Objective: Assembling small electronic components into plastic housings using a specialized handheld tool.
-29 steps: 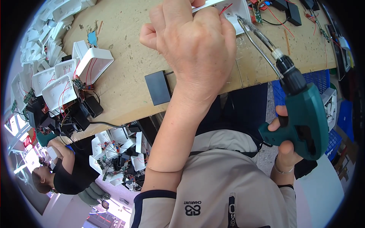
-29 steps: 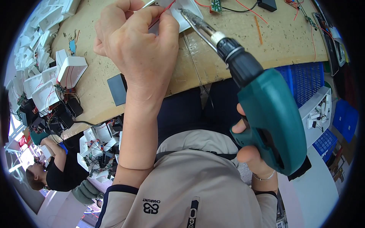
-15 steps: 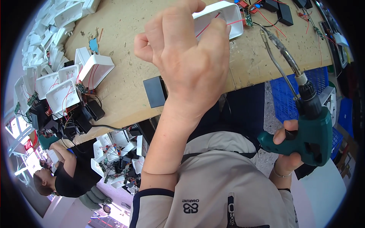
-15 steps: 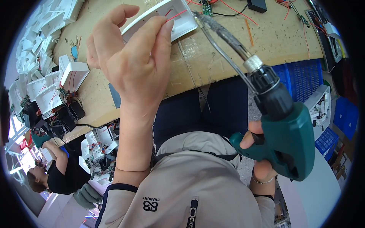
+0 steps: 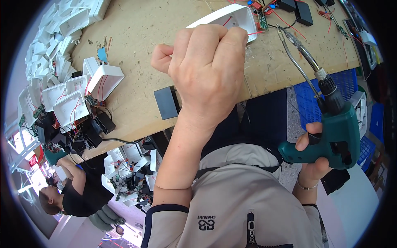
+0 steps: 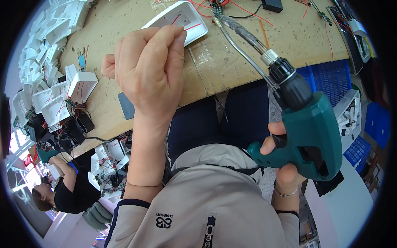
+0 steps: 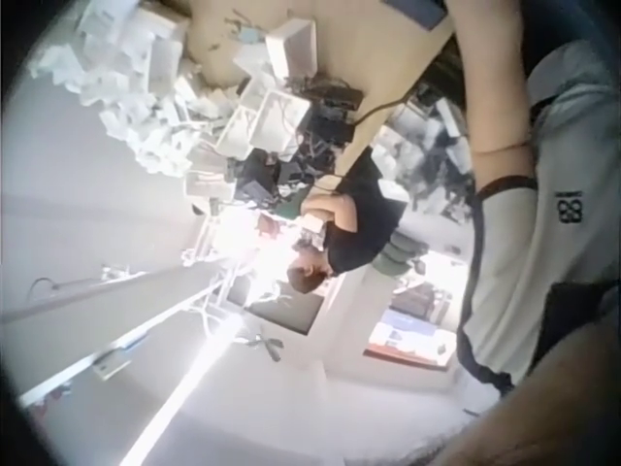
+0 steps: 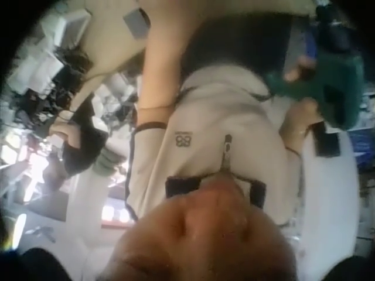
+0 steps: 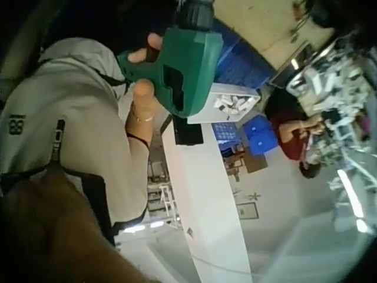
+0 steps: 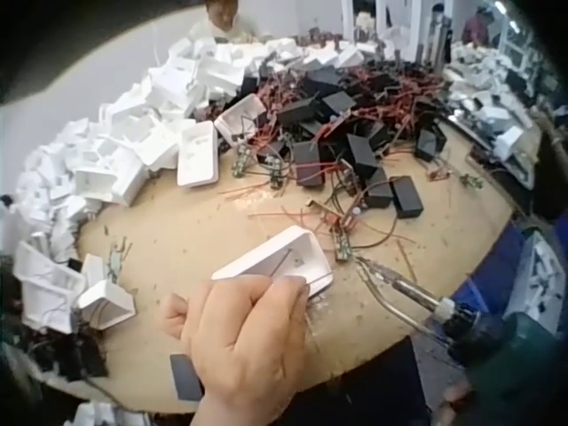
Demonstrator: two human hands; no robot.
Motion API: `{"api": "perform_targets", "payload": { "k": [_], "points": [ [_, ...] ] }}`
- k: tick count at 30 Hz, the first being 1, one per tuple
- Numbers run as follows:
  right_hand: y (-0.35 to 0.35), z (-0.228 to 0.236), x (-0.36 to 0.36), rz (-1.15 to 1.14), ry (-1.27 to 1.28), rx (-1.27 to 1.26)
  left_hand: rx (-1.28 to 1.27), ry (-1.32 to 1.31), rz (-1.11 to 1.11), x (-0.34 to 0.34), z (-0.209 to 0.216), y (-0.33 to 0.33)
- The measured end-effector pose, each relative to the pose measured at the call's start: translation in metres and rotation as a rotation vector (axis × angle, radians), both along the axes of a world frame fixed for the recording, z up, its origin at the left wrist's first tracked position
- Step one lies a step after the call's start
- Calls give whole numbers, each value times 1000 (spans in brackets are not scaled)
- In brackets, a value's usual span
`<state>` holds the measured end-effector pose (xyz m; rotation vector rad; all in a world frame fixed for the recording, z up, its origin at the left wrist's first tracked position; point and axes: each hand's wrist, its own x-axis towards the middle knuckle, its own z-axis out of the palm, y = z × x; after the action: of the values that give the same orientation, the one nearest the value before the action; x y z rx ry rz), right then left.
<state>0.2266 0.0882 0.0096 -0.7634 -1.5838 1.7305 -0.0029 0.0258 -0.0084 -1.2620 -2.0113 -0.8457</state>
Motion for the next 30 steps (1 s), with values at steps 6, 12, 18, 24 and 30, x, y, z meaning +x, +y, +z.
{"api": "perform_targets", "payload": {
  "k": [6,12,18,24,30],
  "points": [
    [-1,5,-7,14,-60,46,-92,8,131,2,8,-2],
    [-3,6,-12,35,-118,47,-313,-108,225,16,35,8],
    [-1,7,-13,24,-102,23,-95,-354,-60,-1,22,-2],
    [-3,4,-12,48,-107,-6,-93,-161,-60,-6,12,-5],
    [-1,1,-13,90,-53,-70,204,-24,-229,-8,5,0]
  ]
}}
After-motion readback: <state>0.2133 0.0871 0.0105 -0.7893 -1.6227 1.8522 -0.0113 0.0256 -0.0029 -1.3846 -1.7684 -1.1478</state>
